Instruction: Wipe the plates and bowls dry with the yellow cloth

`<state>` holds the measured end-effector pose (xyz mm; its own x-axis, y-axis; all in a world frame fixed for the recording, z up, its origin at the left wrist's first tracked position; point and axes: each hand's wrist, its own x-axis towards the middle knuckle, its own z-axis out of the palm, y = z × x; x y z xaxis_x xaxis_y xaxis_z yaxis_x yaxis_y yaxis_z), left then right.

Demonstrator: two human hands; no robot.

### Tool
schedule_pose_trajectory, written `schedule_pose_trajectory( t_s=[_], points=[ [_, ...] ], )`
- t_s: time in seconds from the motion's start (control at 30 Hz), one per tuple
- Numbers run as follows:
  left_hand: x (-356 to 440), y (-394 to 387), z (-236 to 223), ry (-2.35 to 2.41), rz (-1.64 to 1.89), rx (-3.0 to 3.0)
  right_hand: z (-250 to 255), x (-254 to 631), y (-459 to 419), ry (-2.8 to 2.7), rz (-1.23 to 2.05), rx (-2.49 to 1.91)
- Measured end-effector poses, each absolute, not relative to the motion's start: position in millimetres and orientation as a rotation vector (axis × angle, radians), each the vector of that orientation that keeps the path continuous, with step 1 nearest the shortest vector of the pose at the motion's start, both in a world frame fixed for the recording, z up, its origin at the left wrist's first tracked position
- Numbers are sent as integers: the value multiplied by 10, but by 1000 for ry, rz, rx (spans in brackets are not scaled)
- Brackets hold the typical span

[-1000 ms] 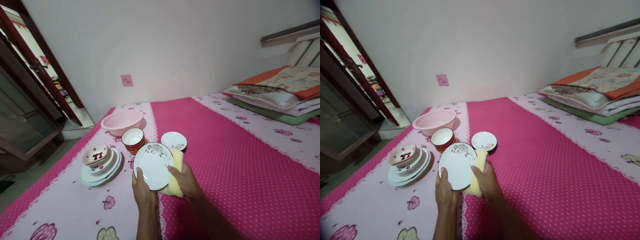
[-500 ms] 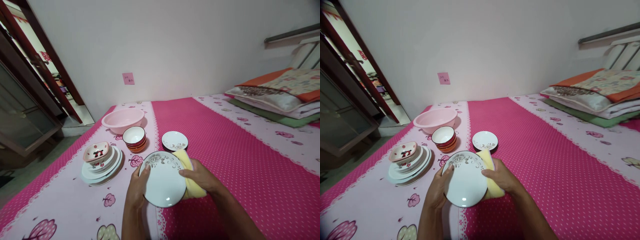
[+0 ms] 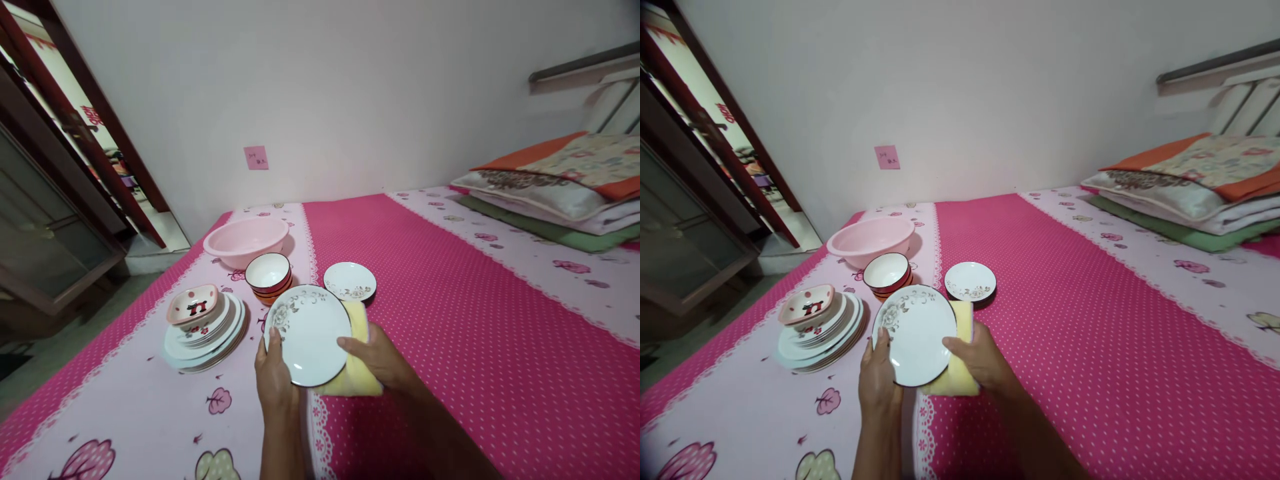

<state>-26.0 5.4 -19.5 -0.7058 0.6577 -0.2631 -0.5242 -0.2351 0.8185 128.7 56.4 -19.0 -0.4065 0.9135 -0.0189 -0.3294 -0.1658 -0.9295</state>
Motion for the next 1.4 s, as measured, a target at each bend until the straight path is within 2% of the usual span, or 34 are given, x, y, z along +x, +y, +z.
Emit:
schedule_pose_trajectory(
  t_s=[0.2,0.4,0.57,0.77,0.93,1.03,1.17,1.4],
  points=[
    [-178,26,-172,1388,2099,74,-296,903,242,-921,1910,-729],
    [-209,96,-255,1212,1952,248,-351,960,344,-878,1742,-807],
    [-290,136,-340,1357,1802,466,-330,1161,456,-1175,1240,-993],
    [-474,42,-303,544,1774,86,-314,1205,451,-1856,507,-559],
    [-695,-5,-546,183,1671,161,-448,1127,509,-2022,79,-366],
    [-729,4,-633,48,1677,268,-457,1126,510,-2157,65,-449],
    [-671,11,-565,35,1744,342,-395,1165,485,-2321,208,-445],
    [-637,-146,-530,624,1801,284,-234,1036,197,-2389,346,-347]
  ],
)
